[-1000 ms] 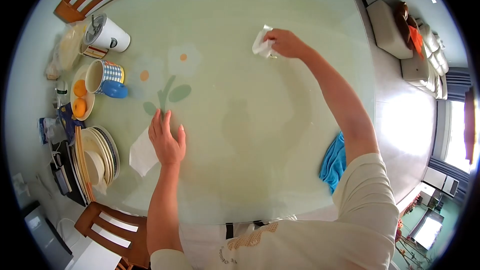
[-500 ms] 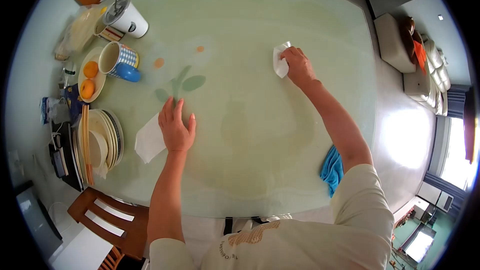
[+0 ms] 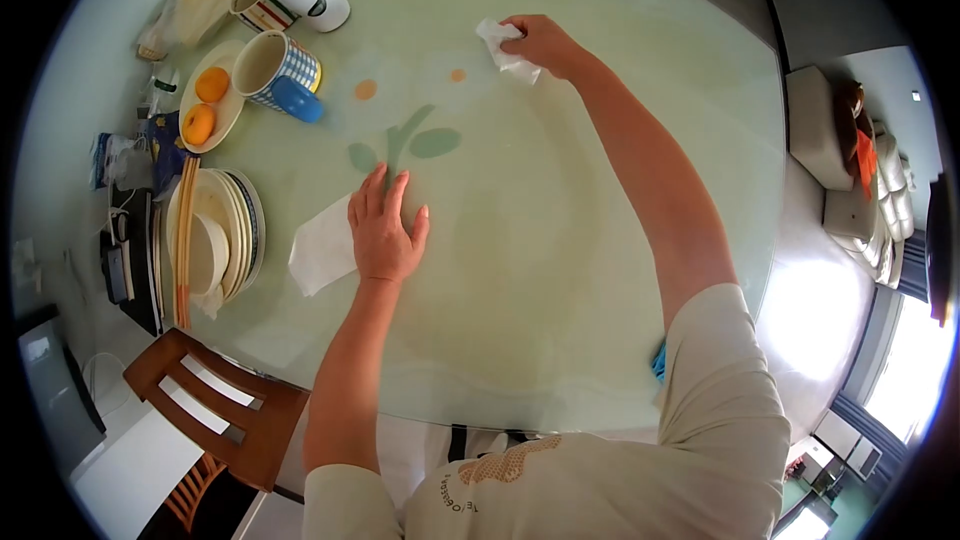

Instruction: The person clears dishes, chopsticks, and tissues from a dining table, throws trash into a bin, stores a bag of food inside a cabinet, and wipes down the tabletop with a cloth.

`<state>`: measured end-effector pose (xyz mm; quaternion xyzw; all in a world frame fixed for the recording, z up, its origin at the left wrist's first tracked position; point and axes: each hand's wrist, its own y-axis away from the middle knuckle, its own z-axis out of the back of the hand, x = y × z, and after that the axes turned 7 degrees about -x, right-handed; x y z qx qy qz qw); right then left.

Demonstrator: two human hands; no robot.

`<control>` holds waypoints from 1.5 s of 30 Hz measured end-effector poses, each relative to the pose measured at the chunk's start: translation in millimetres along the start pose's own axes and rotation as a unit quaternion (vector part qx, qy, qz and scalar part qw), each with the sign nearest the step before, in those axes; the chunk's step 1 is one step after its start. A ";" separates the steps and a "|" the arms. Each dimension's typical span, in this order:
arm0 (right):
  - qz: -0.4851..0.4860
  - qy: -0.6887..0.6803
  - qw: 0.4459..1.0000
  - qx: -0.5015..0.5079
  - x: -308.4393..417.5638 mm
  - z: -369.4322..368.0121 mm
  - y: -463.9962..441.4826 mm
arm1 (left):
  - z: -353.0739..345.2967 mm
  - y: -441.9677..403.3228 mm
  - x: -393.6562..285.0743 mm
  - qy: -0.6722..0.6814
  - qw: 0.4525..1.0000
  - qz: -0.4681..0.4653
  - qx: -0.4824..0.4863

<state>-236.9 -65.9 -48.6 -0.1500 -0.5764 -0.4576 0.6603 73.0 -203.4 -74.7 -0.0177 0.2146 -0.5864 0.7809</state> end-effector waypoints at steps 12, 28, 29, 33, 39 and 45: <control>0.197 0.488 0.829 -0.189 -21.0 -40.9 10.9 | 1.3 1.0 0.0 -0.001 1.000 0.007 0.004; 0.324 0.334 0.883 0.057 -28.2 -45.8 35.5 | -1.7 2.5 2.5 -0.005 1.000 0.000 -0.008; 0.310 0.345 0.883 0.068 -37.6 -44.1 52.9 | -1.6 2.6 3.2 -0.002 1.000 -0.002 -0.011; 0.362 0.274 0.891 -0.018 -58.0 -43.2 128.1 | -1.5 2.7 3.3 -0.005 1.000 0.001 -0.009; 0.285 0.366 0.882 -0.086 -77.0 -55.6 132.4 | 1.1 1.8 0.9 -0.003 1.000 -0.006 -0.006; 0.060 0.173 0.963 -0.200 -47.1 26.8 131.1 | -3.4 5.0 3.9 -0.004 1.000 -0.004 -0.010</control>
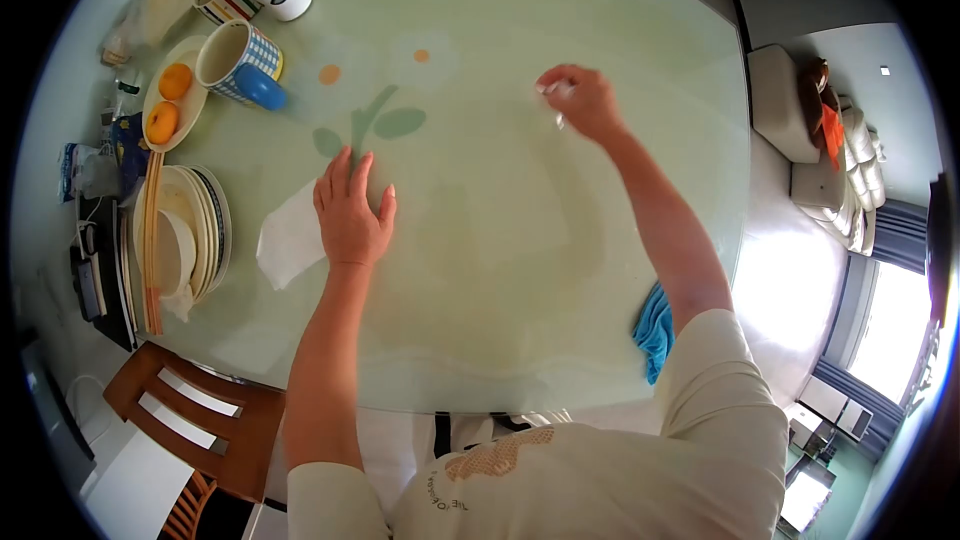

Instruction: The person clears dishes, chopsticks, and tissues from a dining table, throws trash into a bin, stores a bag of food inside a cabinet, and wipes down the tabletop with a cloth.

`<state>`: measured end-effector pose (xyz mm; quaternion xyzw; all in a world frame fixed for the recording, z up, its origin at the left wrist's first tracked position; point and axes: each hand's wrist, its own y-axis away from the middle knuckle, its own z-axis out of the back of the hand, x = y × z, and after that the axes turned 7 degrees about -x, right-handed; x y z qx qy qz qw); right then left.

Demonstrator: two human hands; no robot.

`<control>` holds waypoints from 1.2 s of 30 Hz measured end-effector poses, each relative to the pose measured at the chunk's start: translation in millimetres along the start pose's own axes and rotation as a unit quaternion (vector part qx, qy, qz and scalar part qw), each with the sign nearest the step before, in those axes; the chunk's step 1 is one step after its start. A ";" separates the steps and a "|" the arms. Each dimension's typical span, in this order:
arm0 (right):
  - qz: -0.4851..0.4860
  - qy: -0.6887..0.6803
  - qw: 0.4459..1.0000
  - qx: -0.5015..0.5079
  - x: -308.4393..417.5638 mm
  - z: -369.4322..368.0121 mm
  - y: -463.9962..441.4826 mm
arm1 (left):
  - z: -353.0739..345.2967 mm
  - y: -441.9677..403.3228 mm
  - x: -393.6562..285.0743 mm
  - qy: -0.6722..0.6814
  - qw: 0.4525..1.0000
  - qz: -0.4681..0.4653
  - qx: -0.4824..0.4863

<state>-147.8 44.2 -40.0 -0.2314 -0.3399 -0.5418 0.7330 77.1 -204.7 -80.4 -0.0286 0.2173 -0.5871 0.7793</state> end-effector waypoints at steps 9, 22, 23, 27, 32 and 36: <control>0.053 0.202 0.978 -0.003 -35.4 -6.7 -28.1 | -1.2 -0.1 -1.1 -0.007 1.000 -0.014 -0.015; 0.118 0.112 0.975 0.151 -19.1 4.6 -76.5 | -0.7 -1.4 0.0 -0.011 1.000 -0.015 -0.020; 0.138 0.131 0.969 0.155 -24.4 3.8 -71.8 | -1.3 -0.9 -0.6 -0.011 1.000 -0.013 -0.020; 0.161 0.122 0.966 0.164 -42.8 17.5 -32.6 | -5.1 0.2 1.6 -0.013 0.999 -0.019 -0.022; 0.083 0.127 0.969 0.196 -55.1 59.4 7.9 | -4.7 0.5 1.0 -0.017 0.999 -0.020 -0.031; -0.095 0.090 0.983 0.130 -80.3 100.6 16.2 | -6.6 2.5 2.5 -0.012 0.999 -0.023 -0.025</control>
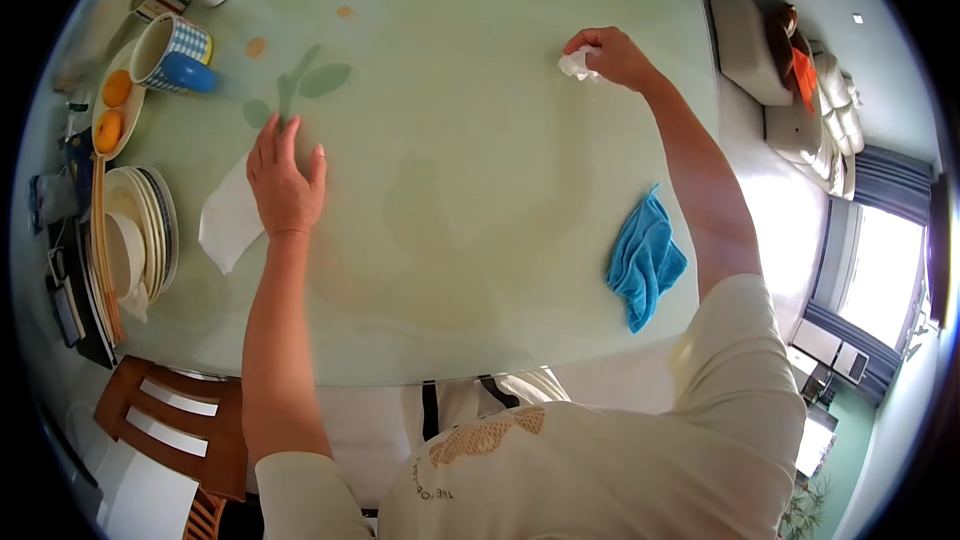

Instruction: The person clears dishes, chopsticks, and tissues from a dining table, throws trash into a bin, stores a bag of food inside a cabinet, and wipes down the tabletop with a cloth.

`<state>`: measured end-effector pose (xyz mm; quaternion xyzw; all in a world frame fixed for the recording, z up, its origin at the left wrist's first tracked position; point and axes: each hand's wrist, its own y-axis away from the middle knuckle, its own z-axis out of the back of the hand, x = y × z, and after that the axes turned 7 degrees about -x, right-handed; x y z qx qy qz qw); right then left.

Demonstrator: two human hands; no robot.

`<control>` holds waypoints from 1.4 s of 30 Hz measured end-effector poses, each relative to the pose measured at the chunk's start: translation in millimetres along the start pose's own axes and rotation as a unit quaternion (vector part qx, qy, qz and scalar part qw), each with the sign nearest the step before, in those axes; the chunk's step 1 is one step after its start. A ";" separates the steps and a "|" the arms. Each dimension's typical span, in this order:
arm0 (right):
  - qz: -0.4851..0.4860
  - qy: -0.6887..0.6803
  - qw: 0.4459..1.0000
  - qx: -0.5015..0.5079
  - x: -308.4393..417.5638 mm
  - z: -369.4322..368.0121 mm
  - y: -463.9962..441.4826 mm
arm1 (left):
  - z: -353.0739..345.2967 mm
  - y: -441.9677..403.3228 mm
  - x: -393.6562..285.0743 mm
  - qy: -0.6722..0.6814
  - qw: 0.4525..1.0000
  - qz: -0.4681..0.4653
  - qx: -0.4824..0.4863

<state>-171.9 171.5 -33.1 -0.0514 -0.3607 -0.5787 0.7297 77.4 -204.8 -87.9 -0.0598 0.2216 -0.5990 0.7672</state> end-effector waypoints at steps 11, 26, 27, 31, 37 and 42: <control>0.109 0.051 0.993 0.002 -55.1 -29.4 109.3 | -0.1 1.0 -1.4 -0.021 1.000 -0.019 -0.011; 0.049 -0.032 0.947 -0.316 -46.0 -121.0 226.7 | 20.4 44.8 6.9 0.107 0.992 0.011 -0.073; 0.054 -0.041 0.948 -0.311 -43.5 -123.1 229.0 | 31.0 54.4 6.7 0.096 0.993 0.012 -0.075; 0.040 -0.017 0.957 -0.286 -42.0 -112.8 227.7 | 57.6 89.7 24.4 0.053 0.989 0.075 -0.112; -0.026 -0.142 0.977 -0.154 42.2 -105.7 183.4 | 51.3 115.8 51.4 -0.054 0.968 0.203 -0.133; 0.147 -0.204 0.966 -0.050 172.9 -173.7 120.9 | 55.0 112.3 44.0 -0.008 0.969 0.224 -0.102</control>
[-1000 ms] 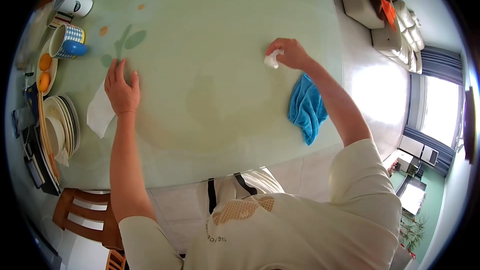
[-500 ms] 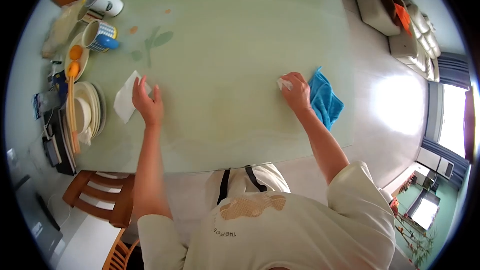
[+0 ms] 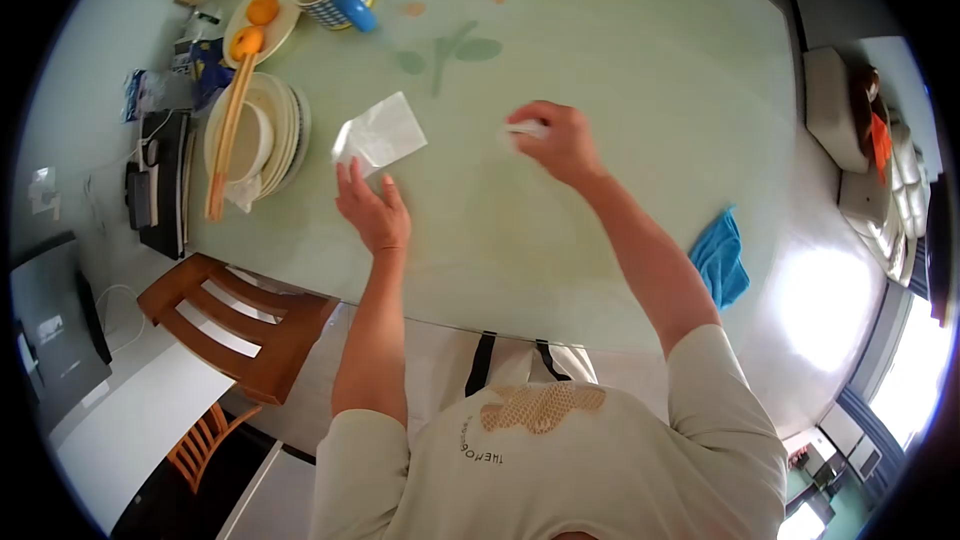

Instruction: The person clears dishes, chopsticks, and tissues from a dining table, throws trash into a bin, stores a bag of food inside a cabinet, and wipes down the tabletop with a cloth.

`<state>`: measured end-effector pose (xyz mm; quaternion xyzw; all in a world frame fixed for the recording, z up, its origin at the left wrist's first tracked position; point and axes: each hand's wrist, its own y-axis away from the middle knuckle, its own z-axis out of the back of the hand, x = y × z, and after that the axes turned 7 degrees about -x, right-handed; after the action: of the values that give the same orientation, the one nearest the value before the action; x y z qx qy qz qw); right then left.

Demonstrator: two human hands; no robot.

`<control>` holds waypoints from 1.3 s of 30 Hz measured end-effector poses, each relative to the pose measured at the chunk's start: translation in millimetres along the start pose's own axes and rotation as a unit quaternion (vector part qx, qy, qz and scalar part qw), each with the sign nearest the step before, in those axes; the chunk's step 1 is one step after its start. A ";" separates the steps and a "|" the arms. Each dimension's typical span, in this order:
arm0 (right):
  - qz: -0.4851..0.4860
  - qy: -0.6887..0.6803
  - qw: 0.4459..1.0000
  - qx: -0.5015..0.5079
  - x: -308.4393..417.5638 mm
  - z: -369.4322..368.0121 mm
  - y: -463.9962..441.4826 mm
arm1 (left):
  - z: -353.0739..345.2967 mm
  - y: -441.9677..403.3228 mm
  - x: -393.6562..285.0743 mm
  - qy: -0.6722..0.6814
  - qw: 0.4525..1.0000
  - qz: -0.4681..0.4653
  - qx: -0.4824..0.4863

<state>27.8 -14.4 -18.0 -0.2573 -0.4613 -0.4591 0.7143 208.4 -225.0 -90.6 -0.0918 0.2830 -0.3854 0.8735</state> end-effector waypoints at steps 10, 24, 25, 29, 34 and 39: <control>-0.048 -0.106 0.987 0.111 47.8 -129.6 -53.6 | 3.7 -1.8 -0.3 0.044 0.998 0.045 0.023; -0.146 -0.261 0.951 0.080 44.3 -145.0 -48.9 | -2.1 -16.9 4.4 0.201 0.952 0.204 -0.107; -0.148 -0.260 0.951 0.077 36.9 -139.7 -47.6 | 0.2 -27.1 -0.9 0.203 0.952 0.203 -0.104; -0.199 -0.226 0.952 0.059 16.1 -115.0 -29.2 | -4.5 -52.3 -4.8 -0.013 0.968 0.248 -0.024; -0.161 -0.242 0.957 0.002 6.9 -101.7 -11.2 | -11.4 -55.1 3.1 0.141 0.966 0.209 0.058; -0.172 -0.261 0.949 -0.033 2.9 -75.6 1.8 | 3.3 -38.3 -20.2 0.276 0.959 -0.016 -0.059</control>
<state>61.8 -74.7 -48.8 -0.3087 -0.6536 -0.5068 0.4698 175.6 -236.8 -64.8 -0.0376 0.5334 -0.3923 0.7485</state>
